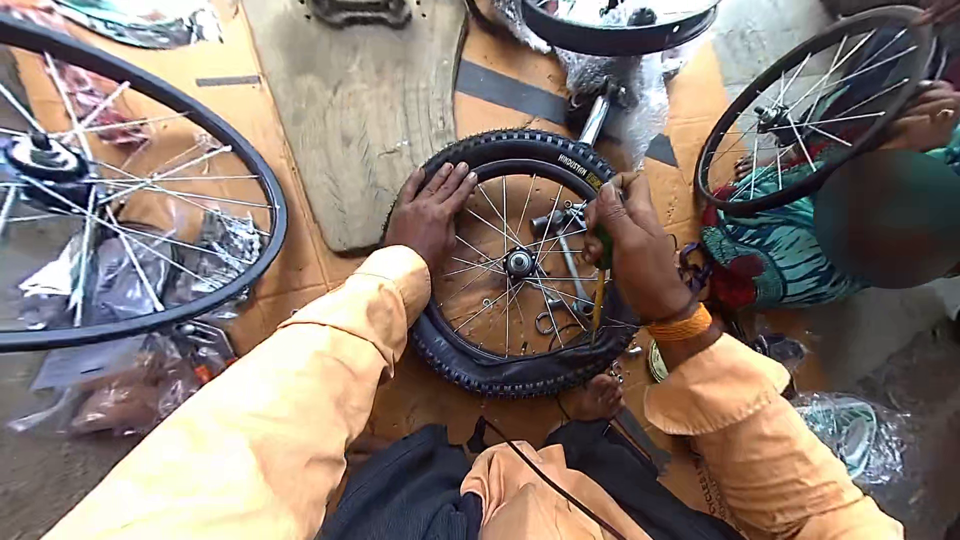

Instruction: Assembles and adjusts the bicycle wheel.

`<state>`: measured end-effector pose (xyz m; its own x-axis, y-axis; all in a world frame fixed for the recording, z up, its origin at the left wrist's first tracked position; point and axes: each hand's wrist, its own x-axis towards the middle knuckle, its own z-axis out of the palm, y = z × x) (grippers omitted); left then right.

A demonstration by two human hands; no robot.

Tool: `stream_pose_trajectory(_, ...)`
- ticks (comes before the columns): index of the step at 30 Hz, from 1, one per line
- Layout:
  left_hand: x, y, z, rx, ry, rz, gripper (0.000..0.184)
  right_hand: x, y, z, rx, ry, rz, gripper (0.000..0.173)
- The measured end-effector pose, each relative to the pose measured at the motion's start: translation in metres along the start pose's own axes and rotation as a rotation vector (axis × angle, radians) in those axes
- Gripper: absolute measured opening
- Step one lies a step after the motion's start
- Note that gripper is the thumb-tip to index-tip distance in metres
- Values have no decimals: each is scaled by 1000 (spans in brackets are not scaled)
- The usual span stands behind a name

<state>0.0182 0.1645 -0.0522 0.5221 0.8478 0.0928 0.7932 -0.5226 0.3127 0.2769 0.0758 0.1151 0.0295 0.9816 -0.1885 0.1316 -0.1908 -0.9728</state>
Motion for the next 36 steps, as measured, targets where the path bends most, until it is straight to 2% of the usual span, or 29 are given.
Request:
stream_pose_trajectory(2,3,-2,2,-7,18,11,63,11,15,7,7,83,-52,20)
stream_pose_trajectory(4,3,-5,5,-14,22,15,62,18,28,13,-31,151,-77,24)
stream_pose_trajectory(7,3,-7,5,-15,14,22,64,21,41,18,-157,116,-45,28)
stream_pose_trajectory(16,4,-7,5,-37,27,13,64,39,48,22,-272,63,150,32)
stream_pose_trajectory(19,4,-7,6,-38,35,16,64,47,58,28,-523,67,137,34)
stream_pose_trajectory(22,3,-6,3,-41,11,9,64,47,60,35,-1003,115,-74,38)
stream_pose_trajectory(25,2,-6,2,-40,9,10,64,49,66,36,-1223,106,-216,38)
stream_pose_trajectory(33,2,-4,2,-14,-12,-4,67,41,86,26,-1122,67,-216,35)
stream_pose_trajectory(36,3,-5,2,-20,-13,-7,67,31,70,33,-897,87,-280,30)
